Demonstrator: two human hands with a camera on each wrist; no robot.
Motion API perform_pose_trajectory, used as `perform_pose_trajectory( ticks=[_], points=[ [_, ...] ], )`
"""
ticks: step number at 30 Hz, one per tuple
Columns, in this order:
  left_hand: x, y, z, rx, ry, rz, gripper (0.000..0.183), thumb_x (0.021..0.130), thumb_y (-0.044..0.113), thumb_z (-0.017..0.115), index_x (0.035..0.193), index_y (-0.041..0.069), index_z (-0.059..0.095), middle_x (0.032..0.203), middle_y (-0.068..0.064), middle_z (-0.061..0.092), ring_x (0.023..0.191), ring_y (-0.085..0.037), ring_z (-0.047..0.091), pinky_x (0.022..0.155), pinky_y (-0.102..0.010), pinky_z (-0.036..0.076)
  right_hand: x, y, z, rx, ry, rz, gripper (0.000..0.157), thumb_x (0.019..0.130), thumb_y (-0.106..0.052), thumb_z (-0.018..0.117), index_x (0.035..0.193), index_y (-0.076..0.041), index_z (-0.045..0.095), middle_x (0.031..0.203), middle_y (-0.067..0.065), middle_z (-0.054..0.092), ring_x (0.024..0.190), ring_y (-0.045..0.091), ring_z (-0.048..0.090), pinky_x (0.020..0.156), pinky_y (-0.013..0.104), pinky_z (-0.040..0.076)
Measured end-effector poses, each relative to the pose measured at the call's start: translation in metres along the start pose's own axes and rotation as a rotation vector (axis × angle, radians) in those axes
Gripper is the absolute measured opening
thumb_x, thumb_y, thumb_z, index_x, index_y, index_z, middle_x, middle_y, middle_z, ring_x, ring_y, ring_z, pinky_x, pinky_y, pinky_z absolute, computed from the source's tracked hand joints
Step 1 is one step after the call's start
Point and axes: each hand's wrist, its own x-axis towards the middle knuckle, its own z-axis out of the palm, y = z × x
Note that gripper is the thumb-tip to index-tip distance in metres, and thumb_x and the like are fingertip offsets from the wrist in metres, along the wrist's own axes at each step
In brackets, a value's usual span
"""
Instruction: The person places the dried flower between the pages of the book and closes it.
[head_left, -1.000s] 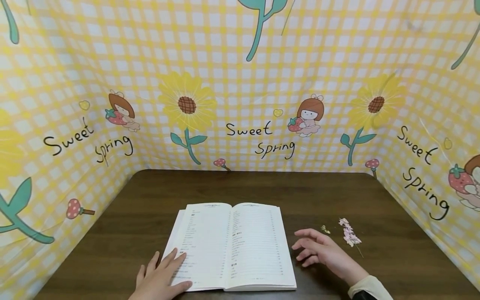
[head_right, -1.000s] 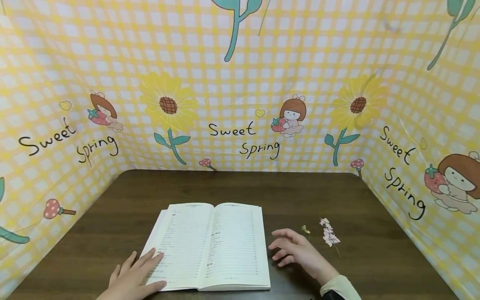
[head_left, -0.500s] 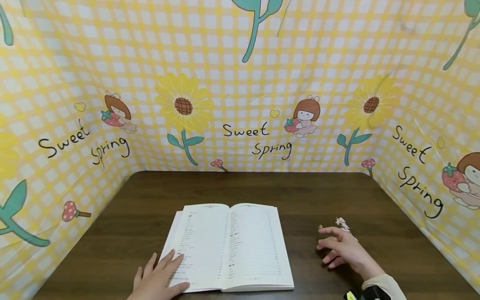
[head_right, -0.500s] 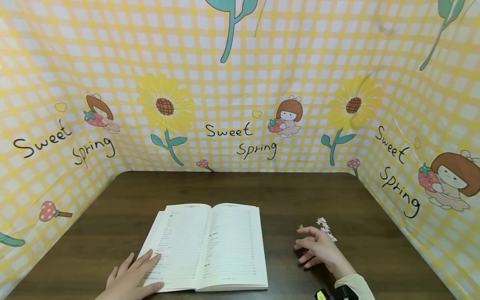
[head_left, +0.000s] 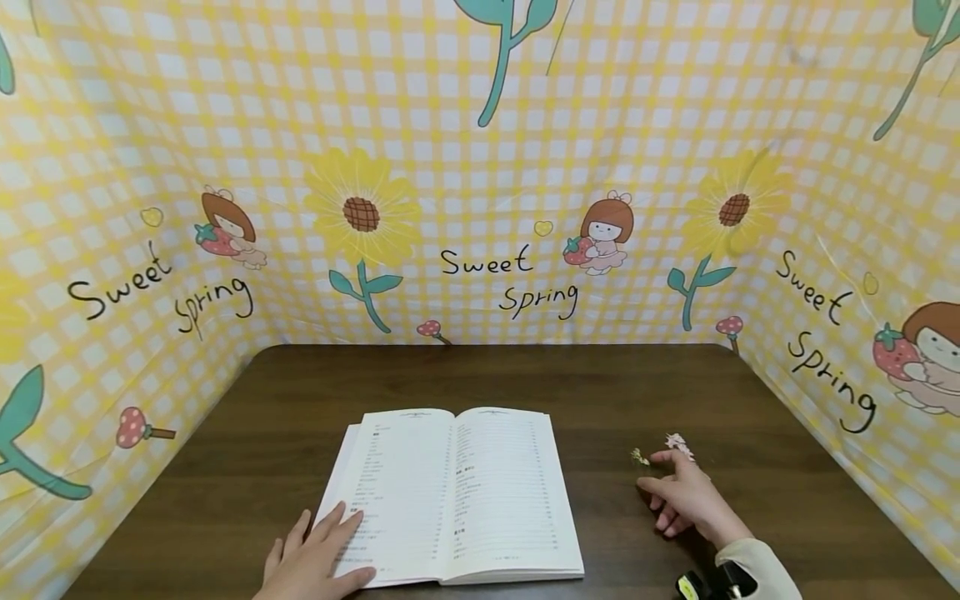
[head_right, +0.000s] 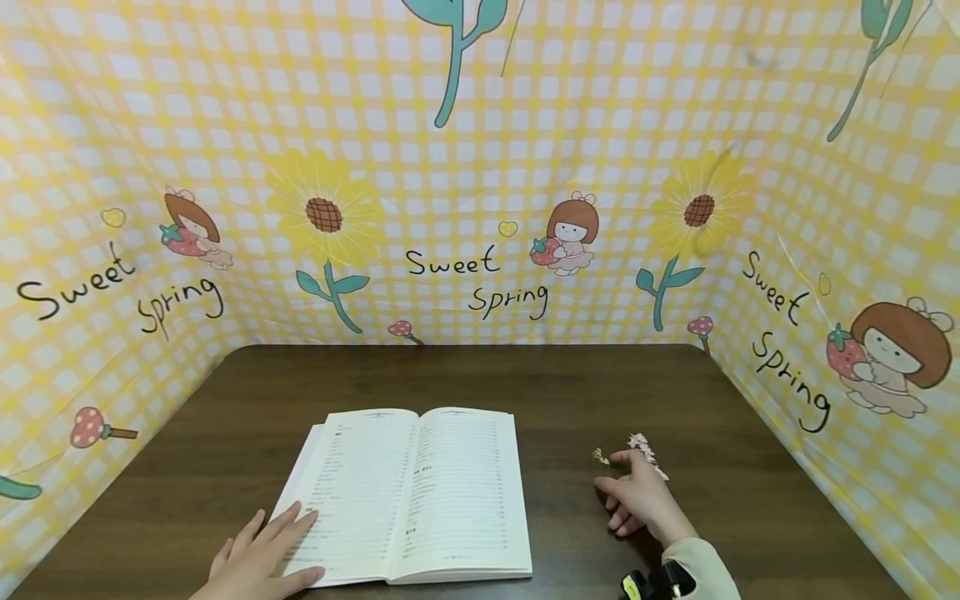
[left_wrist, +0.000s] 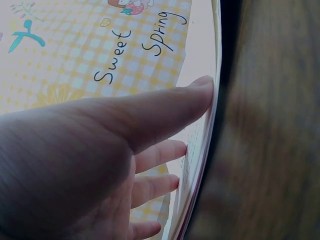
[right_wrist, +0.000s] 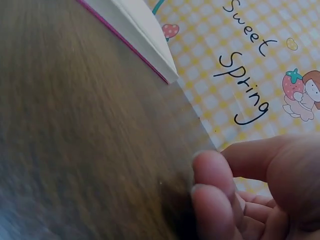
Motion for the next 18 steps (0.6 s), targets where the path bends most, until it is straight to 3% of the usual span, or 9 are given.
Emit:
perform_pose_trajectory(
  ticks=[7,18],
  points=[
    [0.0004,-0.0004,0.0010,-0.003,0.010,0.009,0.086,0.081,0.060,0.072,0.146,0.008,0.049,0.154,-0.023,0.036,0.137,-0.064,0.016,0.097,-0.083,0.013,0.0009,0.0020,0.0007,-0.012,-0.002,0.023,0.046,0.096,-0.005,0.056,0.131,0.008,0.029,0.061,0.009,0.051,0.039,0.012,0.056,0.039,0.028,0.049],
    [0.0018,-0.0017,0.0018,-0.015,0.009,0.013,0.087,0.081,0.060,0.072,0.146,0.007,0.049,0.153,-0.025,0.036,0.136,-0.066,0.016,0.096,-0.083,0.015,0.0017,-0.0011,0.0004,-0.052,0.013,0.033,0.041,0.094,-0.006,0.061,0.124,0.009,0.036,0.059,0.008,0.051,0.038,0.012,0.053,0.038,0.027,0.048]
  ],
)
